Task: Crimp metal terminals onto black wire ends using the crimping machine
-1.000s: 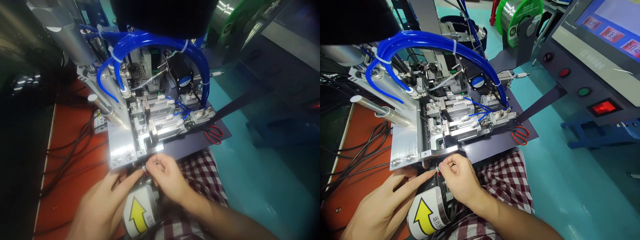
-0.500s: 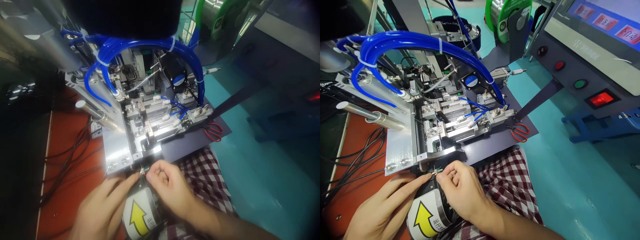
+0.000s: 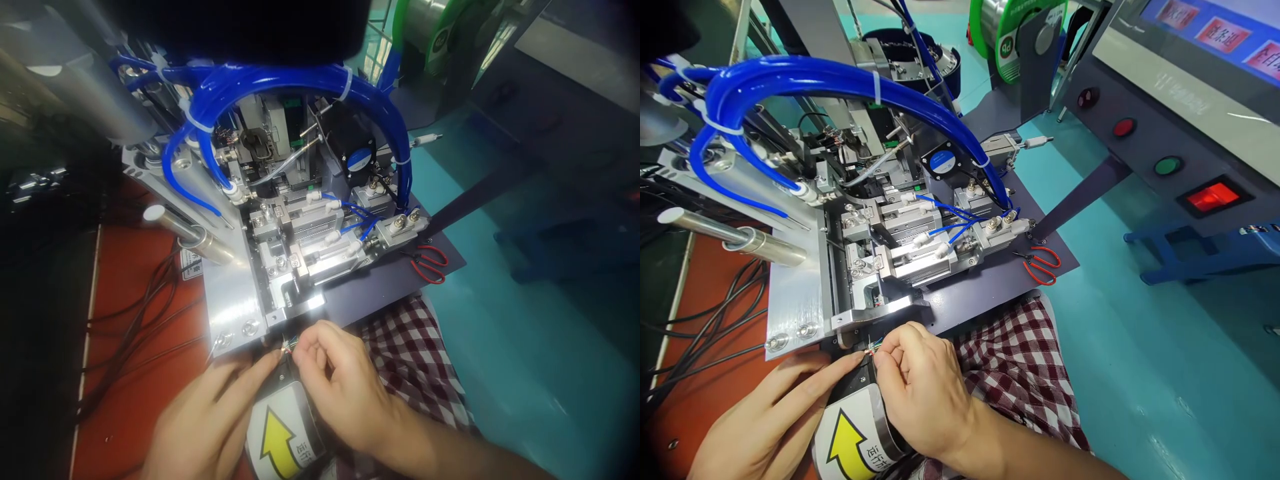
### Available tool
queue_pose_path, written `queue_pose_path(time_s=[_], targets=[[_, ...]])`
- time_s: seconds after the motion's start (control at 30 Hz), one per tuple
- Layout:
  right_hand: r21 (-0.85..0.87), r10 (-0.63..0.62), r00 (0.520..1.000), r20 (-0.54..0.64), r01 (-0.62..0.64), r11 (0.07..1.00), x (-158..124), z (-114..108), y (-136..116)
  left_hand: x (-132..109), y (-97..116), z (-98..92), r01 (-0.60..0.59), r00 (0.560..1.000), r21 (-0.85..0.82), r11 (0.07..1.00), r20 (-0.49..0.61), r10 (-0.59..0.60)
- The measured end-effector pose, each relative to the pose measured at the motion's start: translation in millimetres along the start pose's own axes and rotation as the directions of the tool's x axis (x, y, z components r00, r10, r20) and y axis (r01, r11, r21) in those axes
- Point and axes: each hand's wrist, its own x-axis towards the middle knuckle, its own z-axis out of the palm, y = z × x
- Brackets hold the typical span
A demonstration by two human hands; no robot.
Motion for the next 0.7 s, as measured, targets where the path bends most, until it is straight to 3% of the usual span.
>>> queue_pose_path(time_s=[0.17,0.33,0.47,0.57,0.63,0.7], targets=[[0.029,-0.098,0.995,-0.005,0.098,0.995,1,1,5,-1,-1,0.8,-0.011,1.0,0.0,1.0,-0.008,0.011],[0.086,-0.062,0.998,-0.024,0.063,0.994,0,4,9,0,-2,1.0,-0.029,0.999,0.007,1.0,-0.039,0.029],[0.201,0.124,0.987,0.103,-0.143,0.969,4,0,9,1,-1,0.2,-0.048,0.998,0.017,0.999,-0.037,0.049],[0.325,0.315,0.93,0.188,-0.361,0.874,10,-5,9,1,0,0.1,-0.041,0.999,0.01,0.999,-0.027,0.042],[0.359,0.368,0.909,0.197,-0.416,0.835,13,-5,9,2,0,0.2,-0.028,0.999,-0.002,1.0,-0.023,0.028],[0.358,0.358,0.918,0.173,-0.397,0.845,14,-4,10,2,1,0.3,-0.019,1.0,-0.014,1.0,-0.015,0.019]])
